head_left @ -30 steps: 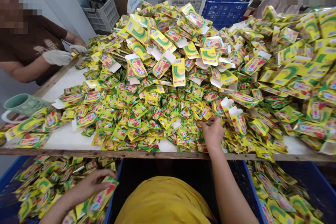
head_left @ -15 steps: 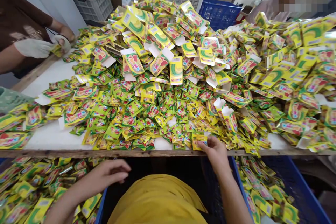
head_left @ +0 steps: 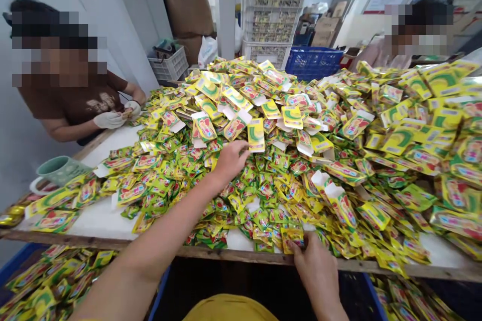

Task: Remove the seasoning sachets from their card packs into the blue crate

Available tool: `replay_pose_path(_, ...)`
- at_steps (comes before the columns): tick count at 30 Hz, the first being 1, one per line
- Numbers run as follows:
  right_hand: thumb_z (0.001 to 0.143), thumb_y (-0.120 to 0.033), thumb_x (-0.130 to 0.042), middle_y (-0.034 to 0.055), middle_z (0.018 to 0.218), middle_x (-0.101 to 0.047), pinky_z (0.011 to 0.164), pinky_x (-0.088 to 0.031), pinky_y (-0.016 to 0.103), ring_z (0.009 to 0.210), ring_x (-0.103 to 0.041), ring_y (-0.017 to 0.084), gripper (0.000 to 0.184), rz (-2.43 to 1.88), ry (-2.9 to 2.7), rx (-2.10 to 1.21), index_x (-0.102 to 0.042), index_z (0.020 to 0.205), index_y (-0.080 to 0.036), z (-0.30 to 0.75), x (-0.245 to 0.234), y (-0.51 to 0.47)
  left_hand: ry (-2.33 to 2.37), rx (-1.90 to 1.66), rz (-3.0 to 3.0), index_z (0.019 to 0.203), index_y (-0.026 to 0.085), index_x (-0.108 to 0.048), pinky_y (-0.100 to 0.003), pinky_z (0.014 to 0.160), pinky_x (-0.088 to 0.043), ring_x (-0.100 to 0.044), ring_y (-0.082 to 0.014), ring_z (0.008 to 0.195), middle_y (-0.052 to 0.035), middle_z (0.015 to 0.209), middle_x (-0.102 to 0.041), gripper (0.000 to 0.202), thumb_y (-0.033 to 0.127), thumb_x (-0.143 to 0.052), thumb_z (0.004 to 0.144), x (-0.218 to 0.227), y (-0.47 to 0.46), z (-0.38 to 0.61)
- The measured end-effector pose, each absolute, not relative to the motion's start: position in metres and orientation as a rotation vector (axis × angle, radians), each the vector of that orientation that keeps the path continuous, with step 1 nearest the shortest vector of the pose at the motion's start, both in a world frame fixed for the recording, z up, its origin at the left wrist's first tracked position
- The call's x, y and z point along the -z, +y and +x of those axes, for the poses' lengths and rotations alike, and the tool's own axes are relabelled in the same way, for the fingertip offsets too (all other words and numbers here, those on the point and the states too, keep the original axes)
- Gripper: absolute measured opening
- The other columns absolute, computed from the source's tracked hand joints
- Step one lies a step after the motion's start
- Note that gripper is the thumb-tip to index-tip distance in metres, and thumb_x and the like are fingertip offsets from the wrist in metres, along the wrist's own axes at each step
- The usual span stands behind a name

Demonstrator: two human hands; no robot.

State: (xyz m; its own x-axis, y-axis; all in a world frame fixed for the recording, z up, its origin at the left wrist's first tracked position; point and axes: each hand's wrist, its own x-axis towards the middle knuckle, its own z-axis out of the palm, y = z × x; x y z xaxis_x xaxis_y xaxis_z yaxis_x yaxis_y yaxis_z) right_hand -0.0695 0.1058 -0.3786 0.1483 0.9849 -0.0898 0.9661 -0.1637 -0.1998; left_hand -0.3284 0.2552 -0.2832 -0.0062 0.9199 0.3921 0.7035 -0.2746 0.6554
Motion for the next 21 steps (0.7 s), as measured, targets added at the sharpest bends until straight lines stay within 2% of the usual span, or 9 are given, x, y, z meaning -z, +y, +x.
replay_pose_path(2, 0.087, -0.038, -0.055, 0.0119, 0.082, -0.068, 0.07, -0.041, 0.038, 0.082, -0.065, 0.031, 0.027, -2.295, -1.964, -0.329, -0.053, 0.101, -0.015, -0.071, 0.382, 0.107, 1.861, -1.225, 1.893, 0.106, 0.011, -0.059, -0.037, 0.082, -0.047, -0.062, -0.025, 0.092, -0.0145, 0.098, -0.066, 0.029, 0.031, -0.061, 0.085, 0.277, 0.285, -0.313)
replay_pose_path(4, 0.085, -0.036, -0.056, 0.0127, 0.082, -0.067, 0.07, -0.043, 0.038, 0.083, -0.064, 0.032, 0.024, -2.231, -2.011, -0.31, -0.056, 0.097, -0.015, -0.075, 0.384, 0.108, 2.042, -1.28, 1.803, 0.118, 0.007, -0.05, -0.042, 0.081, -0.046, -0.059, -0.032, 0.1, -0.0216, 0.109, -0.061, 0.056, 0.043, -0.067, 0.079, 0.274, 0.308, -0.294)
replay_pose_path(6, 0.084, -0.029, -0.057, 0.0129, 0.085, -0.065, 0.072, -0.044, 0.038, 0.085, -0.062, 0.031, 0.014, -2.105, -2.068, -0.236, -0.058, 0.091, -0.017, -0.081, 0.386, 0.107, 2.192, -1.266, 1.757, 0.123, 0.007, -0.046, -0.044, 0.084, -0.045, -0.055, -0.0367, 0.108, -0.0244, 0.117, -0.056, 0.074, 0.045, -0.077, 0.068, 0.272, 0.325, -0.278)
replay_pose_path(7, 0.084, -0.026, -0.057, 0.0131, 0.087, -0.064, 0.073, -0.045, 0.038, 0.085, -0.061, 0.031, 0.011, -2.039, -2.082, -0.198, -0.059, 0.09, -0.017, -0.085, 0.387, 0.106, 2.225, -1.231, 1.749, 0.122, 0.008, -0.046, -0.045, 0.085, -0.044, -0.054, -0.0374, 0.109, -0.0243, 0.117, -0.056, 0.075, 0.043, -0.08, 0.065, 0.271, 0.33, -0.273)
replay_pose_path(10, 0.086, -0.024, -0.054, 0.0131, 0.089, -0.06, 0.071, -0.046, 0.038, 0.083, -0.06, 0.029, 0.014, -1.922, -2.056, -0.168, -0.063, 0.095, -0.019, -0.094, 0.39, 0.102, 2.152, -1.184, 1.732, 0.115, 0.012, -0.054, -0.042, 0.086, -0.043, -0.057, -0.0324, 0.104, -0.0203, 0.114, -0.058, 0.053, 0.031, -0.076, 0.071, 0.266, 0.328, -0.271)
replay_pose_path(12, 0.087, -0.026, -0.053, 0.0127, 0.09, -0.059, 0.068, -0.046, 0.036, 0.08, -0.059, 0.028, 0.019, -1.896, -2.006, -0.232, -0.065, 0.1, -0.019, -0.096, 0.392, 0.1, 2.025, -1.234, 1.774, 0.108, 0.016, -0.059, -0.037, 0.086, -0.044, -0.059, -0.0262, 0.099, -0.015, 0.112, -0.061, 0.033, 0.023, -0.067, 0.077, 0.263, 0.307, -0.279)
replay_pose_path(14, 0.087, -0.029, -0.053, 0.0114, 0.089, -0.058, 0.068, -0.046, 0.035, 0.078, -0.059, 0.026, 0.02, -1.85, -1.93, -0.33, -0.066, 0.099, -0.019, -0.092, 0.395, 0.101, 1.843, -1.209, 1.859, 0.1, 0.017, -0.06, -0.031, 0.081, -0.045, -0.06, -0.0205, 0.091, -0.0087, 0.103, -0.064, 0.022, 0.021, -0.063, 0.079, 0.261, 0.271, -0.293)
replay_pose_path(18, 0.086, -0.038, -0.057, 0.0078, 0.085, -0.059, 0.069, -0.045, 0.032, 0.076, -0.057, 0.022, 0.021, -1.699, -1.748, -0.512, -0.066, 0.086, -0.019, -0.077, 0.399, 0.106, 1.518, -0.742, 1.988, 0.094, 0.019, -0.057, -0.024, 0.062, -0.04, -0.056, -0.0146, 0.069, -0.0001, 0.08, -0.063, 0.022, 0.035, -0.062, 0.081, 0.265, 0.178, -0.328)
replay_pose_path(21, 0.084, -0.039, -0.059, 0.0078, 0.086, -0.059, 0.072, -0.044, 0.033, 0.079, -0.055, 0.022, 0.022, -1.698, -1.823, -0.515, -0.066, 0.082, -0.018, -0.068, 0.396, 0.113, 1.406, -0.339, 2.037, 0.092, 0.021, -0.062, -0.024, 0.064, -0.039, -0.057, -0.0163, 0.072, -0.001, 0.082, -0.064, 0.016, 0.034, -0.061, 0.082, 0.279, 0.131, -0.351)
